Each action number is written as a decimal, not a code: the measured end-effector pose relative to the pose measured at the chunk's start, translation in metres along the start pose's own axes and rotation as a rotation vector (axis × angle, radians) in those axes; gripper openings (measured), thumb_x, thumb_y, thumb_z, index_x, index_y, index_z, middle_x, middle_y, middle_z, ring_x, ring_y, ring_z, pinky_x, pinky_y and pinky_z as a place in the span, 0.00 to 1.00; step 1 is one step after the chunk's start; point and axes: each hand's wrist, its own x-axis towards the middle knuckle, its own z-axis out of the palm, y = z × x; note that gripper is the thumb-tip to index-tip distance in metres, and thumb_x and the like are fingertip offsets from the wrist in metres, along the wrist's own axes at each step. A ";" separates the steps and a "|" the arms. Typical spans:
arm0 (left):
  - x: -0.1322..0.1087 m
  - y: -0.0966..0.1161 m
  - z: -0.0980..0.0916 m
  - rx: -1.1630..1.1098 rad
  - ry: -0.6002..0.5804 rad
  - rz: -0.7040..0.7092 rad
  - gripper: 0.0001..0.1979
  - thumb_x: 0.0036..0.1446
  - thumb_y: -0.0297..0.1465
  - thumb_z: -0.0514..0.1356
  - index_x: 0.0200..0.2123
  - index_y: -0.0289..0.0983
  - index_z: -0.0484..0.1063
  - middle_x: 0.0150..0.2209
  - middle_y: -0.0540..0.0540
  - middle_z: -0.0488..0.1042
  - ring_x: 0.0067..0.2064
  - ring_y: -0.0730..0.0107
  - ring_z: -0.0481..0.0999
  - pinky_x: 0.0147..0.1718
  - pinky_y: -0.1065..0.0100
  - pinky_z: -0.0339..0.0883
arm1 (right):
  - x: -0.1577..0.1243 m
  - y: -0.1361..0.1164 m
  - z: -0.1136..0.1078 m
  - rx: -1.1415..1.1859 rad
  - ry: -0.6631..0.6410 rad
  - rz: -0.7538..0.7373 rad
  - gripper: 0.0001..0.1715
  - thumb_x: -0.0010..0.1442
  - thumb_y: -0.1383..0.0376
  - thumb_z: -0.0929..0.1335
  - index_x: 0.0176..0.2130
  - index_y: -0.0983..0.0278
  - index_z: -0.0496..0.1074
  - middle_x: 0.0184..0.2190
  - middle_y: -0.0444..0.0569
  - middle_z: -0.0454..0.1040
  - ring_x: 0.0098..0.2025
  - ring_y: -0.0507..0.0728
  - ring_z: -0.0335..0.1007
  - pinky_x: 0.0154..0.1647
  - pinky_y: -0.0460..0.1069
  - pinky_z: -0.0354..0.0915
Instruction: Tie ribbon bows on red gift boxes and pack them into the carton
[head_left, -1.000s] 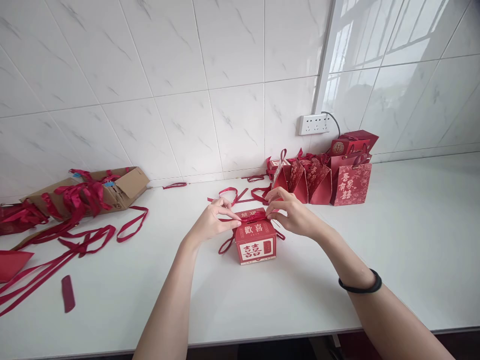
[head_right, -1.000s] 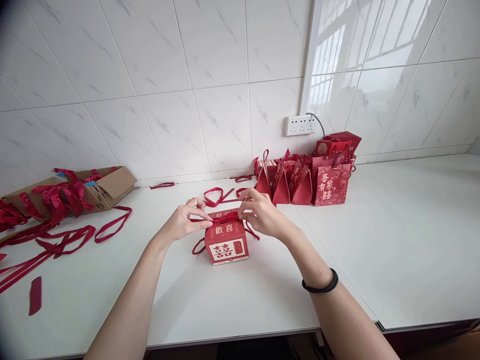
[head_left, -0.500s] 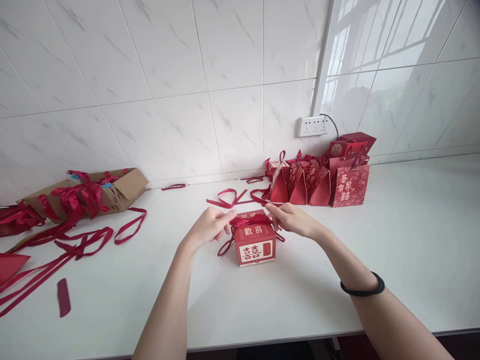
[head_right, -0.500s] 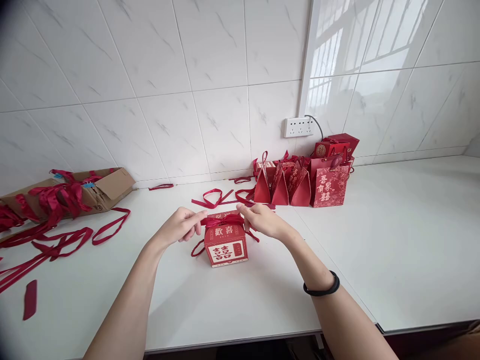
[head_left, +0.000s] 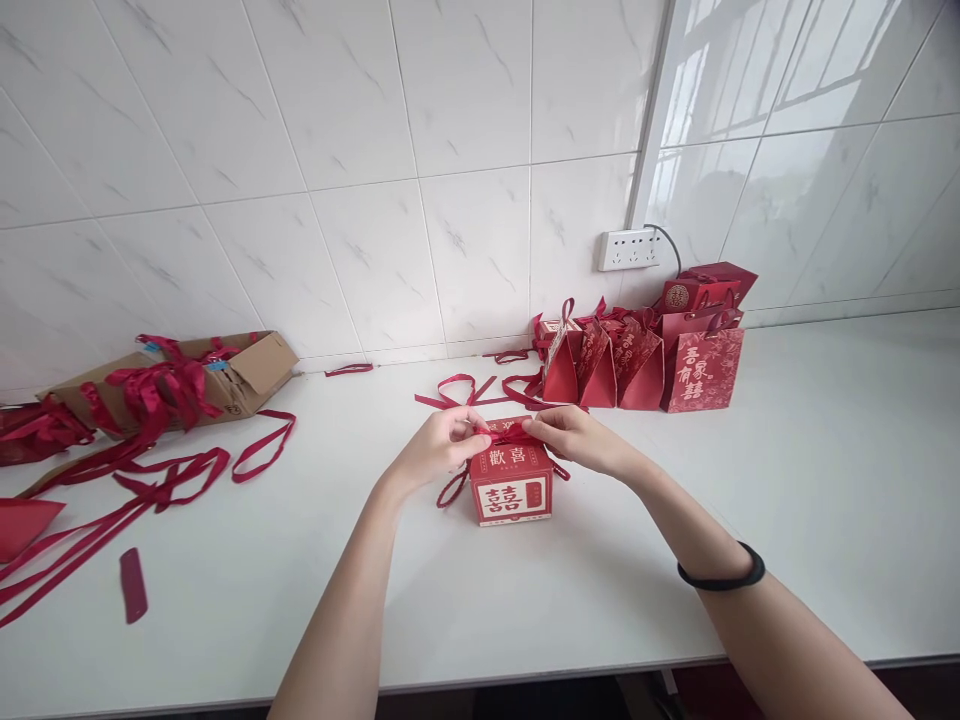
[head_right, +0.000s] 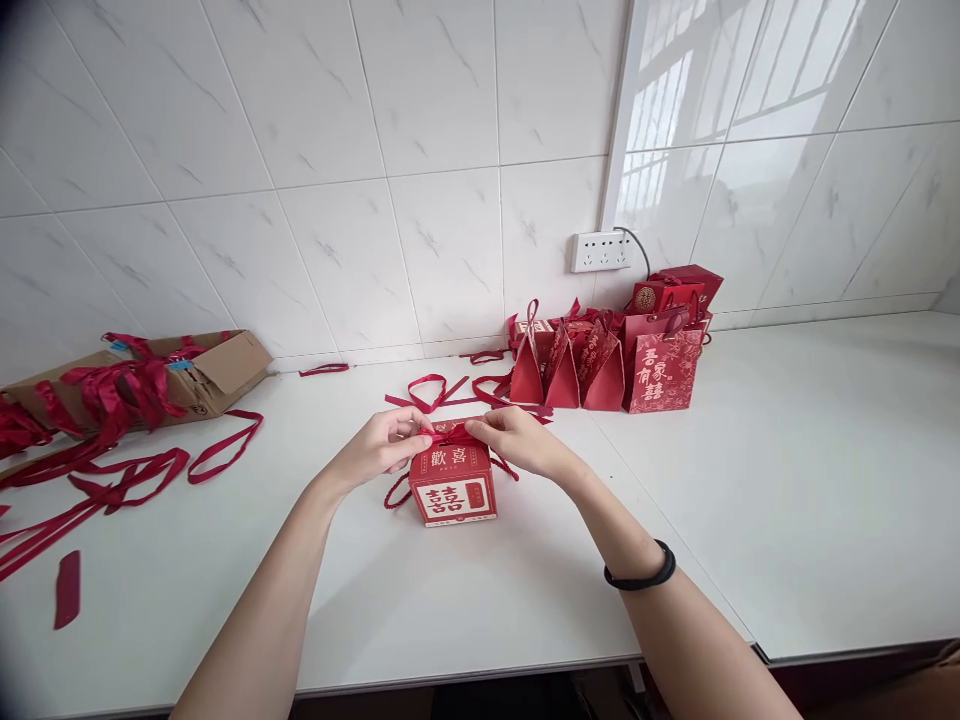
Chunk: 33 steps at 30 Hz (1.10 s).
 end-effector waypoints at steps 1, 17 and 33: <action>0.000 0.000 -0.001 0.011 -0.008 0.014 0.12 0.50 0.38 0.60 0.32 0.36 0.68 0.28 0.49 0.69 0.24 0.77 0.63 0.20 0.74 0.54 | 0.000 0.000 0.000 -0.008 0.015 0.000 0.26 0.55 0.45 0.62 0.22 0.63 0.58 0.19 0.40 0.57 0.20 0.47 0.50 0.20 0.45 0.46; 0.004 -0.007 0.002 -0.065 0.007 0.044 0.15 0.52 0.43 0.60 0.30 0.37 0.64 0.23 0.54 0.64 0.19 0.82 0.58 0.19 0.74 0.53 | 0.002 0.000 0.001 0.006 0.146 -0.099 0.23 0.53 0.48 0.66 0.25 0.63 0.62 0.22 0.41 0.65 0.23 0.49 0.58 0.23 0.45 0.55; 0.005 -0.009 0.007 0.121 0.005 0.124 0.10 0.54 0.38 0.58 0.29 0.37 0.64 0.28 0.52 0.68 0.28 0.74 0.67 0.27 0.72 0.60 | 0.007 0.009 0.023 -0.232 0.250 -0.441 0.06 0.57 0.68 0.66 0.36 0.61 0.73 0.40 0.50 0.68 0.44 0.57 0.68 0.48 0.55 0.65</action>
